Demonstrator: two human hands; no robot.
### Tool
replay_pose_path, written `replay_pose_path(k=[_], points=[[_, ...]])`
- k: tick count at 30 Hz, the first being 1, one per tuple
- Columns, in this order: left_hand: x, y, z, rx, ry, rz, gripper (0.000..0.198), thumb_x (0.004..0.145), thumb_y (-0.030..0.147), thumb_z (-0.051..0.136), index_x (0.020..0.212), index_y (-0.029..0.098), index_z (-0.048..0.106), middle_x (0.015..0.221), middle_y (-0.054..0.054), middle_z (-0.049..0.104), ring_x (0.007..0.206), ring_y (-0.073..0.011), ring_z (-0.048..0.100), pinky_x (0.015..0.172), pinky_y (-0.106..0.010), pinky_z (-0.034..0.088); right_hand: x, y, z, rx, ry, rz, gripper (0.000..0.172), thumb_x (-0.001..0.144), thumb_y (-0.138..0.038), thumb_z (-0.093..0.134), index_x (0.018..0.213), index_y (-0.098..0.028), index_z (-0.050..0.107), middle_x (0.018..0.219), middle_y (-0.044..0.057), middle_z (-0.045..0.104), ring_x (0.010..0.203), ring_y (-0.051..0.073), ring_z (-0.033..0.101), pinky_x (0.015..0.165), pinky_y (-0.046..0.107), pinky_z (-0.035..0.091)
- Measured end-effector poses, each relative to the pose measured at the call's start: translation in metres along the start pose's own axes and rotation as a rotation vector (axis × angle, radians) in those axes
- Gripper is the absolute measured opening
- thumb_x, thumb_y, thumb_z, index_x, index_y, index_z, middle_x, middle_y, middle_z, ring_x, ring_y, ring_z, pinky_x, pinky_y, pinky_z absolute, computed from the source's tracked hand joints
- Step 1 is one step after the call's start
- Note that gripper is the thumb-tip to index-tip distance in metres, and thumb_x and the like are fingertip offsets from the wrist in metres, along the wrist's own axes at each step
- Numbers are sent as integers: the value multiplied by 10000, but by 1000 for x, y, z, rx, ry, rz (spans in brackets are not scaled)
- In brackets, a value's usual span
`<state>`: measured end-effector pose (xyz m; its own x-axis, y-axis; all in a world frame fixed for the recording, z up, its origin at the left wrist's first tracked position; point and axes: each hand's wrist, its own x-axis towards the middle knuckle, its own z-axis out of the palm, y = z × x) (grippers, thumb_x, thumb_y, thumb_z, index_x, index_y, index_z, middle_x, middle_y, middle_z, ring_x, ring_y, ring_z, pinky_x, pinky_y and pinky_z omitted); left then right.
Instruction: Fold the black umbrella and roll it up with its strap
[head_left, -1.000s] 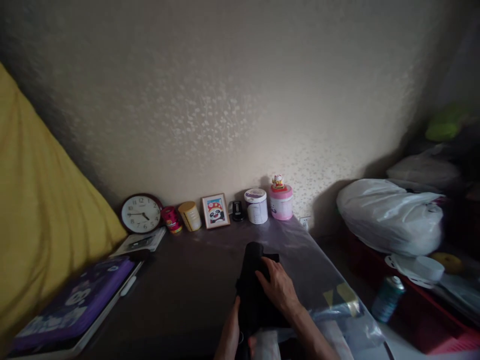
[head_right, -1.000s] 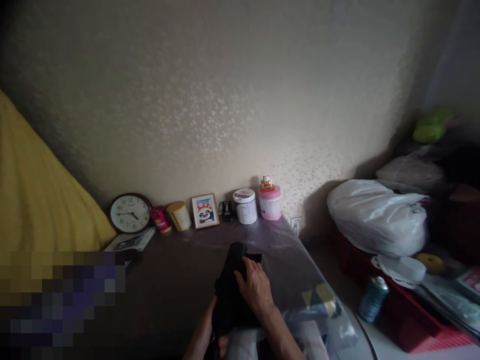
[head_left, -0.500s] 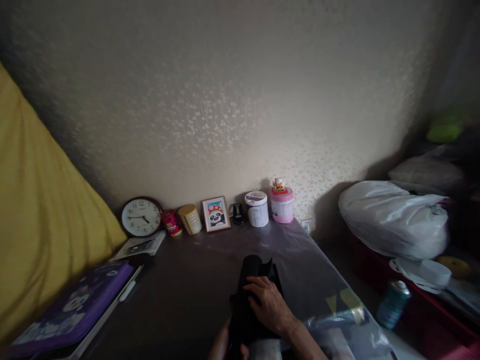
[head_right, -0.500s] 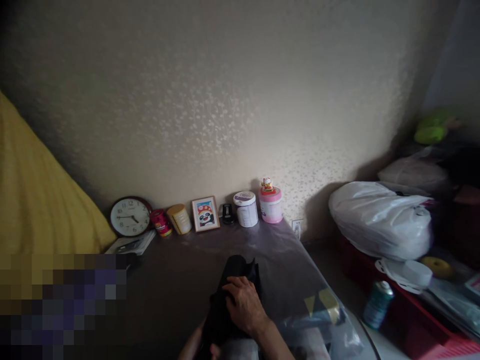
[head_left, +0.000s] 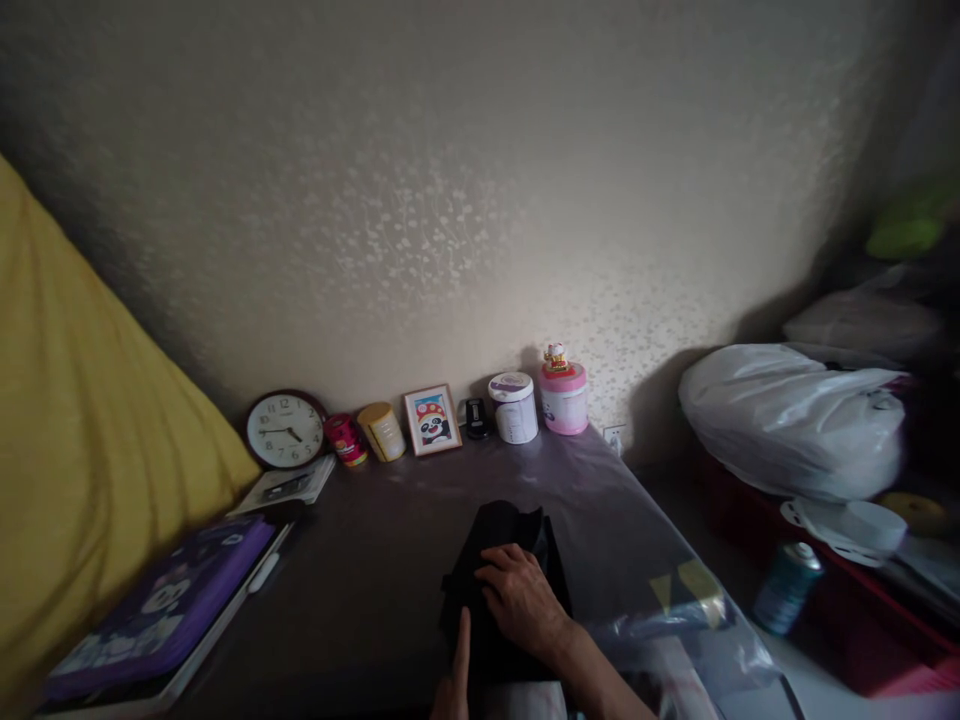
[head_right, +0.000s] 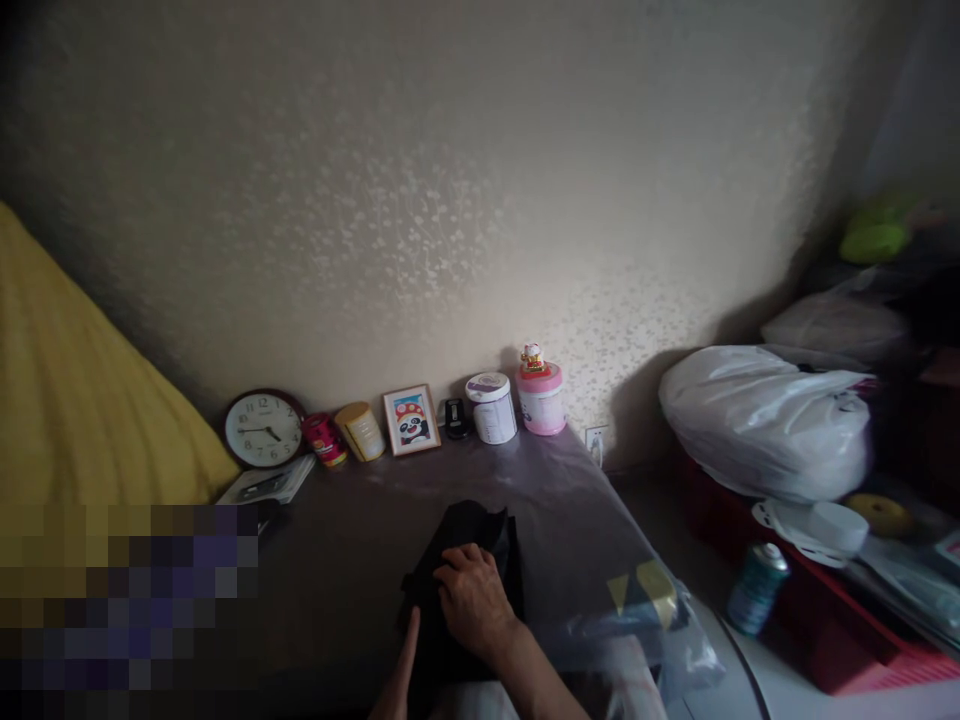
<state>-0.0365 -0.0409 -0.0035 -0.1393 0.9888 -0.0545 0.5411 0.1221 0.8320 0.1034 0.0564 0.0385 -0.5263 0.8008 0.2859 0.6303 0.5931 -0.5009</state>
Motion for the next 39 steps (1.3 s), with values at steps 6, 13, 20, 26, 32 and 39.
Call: replay_pose_path(k=[6, 13, 20, 26, 32, 39], points=[[4, -6, 6, 116, -43, 68, 718, 662, 181, 473, 1370, 171, 355, 1414, -56, 389, 1347, -194, 267, 1108, -313, 189, -21, 12, -8, -23, 11, 23, 357, 776, -146, 470, 1096, -232, 604, 1212, 52, 577, 1058, 212, 531, 914, 329, 387], [-3, -13, 5, 63, -49, 35, 734, 763, 217, 397, 1439, 132, 126, 1404, -116, 397, 1250, -218, 439, 999, -325, 364, -48, 79, -38, 74, 33, 243, 268, 807, -217, 426, 881, -285, 674, 867, 12, 706, 807, 185, 644, 709, 259, 439], [-8, -4, 6, 374, 8, -78, 749, 779, 189, 462, 1441, 198, 112, 1268, -184, 517, 1036, -279, 601, 867, -350, 429, -40, 142, -41, 214, 288, 387, 340, 798, -311, 379, 969, -220, 659, 931, 62, 705, 868, 218, 646, 760, 313, 461], [-7, 10, 2, 492, -10, -127, 741, 779, 126, 441, 1433, 265, 122, 1156, -150, 589, 1008, -270, 613, 786, -340, 440, -44, 148, -37, 289, 338, 373, 353, 789, -348, 378, 954, -213, 659, 839, 55, 706, 768, 210, 644, 697, 301, 462], [-4, 23, -17, 132, 72, -107, 744, 711, 250, 552, 1388, 221, 245, 991, -73, 681, 769, -167, 660, 648, -220, 463, -46, 151, -35, 320, 346, 355, 349, 778, -350, 382, 936, -192, 650, 793, 56, 697, 734, 205, 639, 662, 286, 452], [-9, 45, -32, -314, -140, -213, 330, 682, 531, 526, 710, 205, 483, 358, 109, 362, 290, -62, 309, 331, -187, 298, -48, 153, -34, 341, 336, 340, 355, 777, -357, 372, 926, -194, 650, 819, 65, 701, 765, 211, 643, 673, 284, 450]])
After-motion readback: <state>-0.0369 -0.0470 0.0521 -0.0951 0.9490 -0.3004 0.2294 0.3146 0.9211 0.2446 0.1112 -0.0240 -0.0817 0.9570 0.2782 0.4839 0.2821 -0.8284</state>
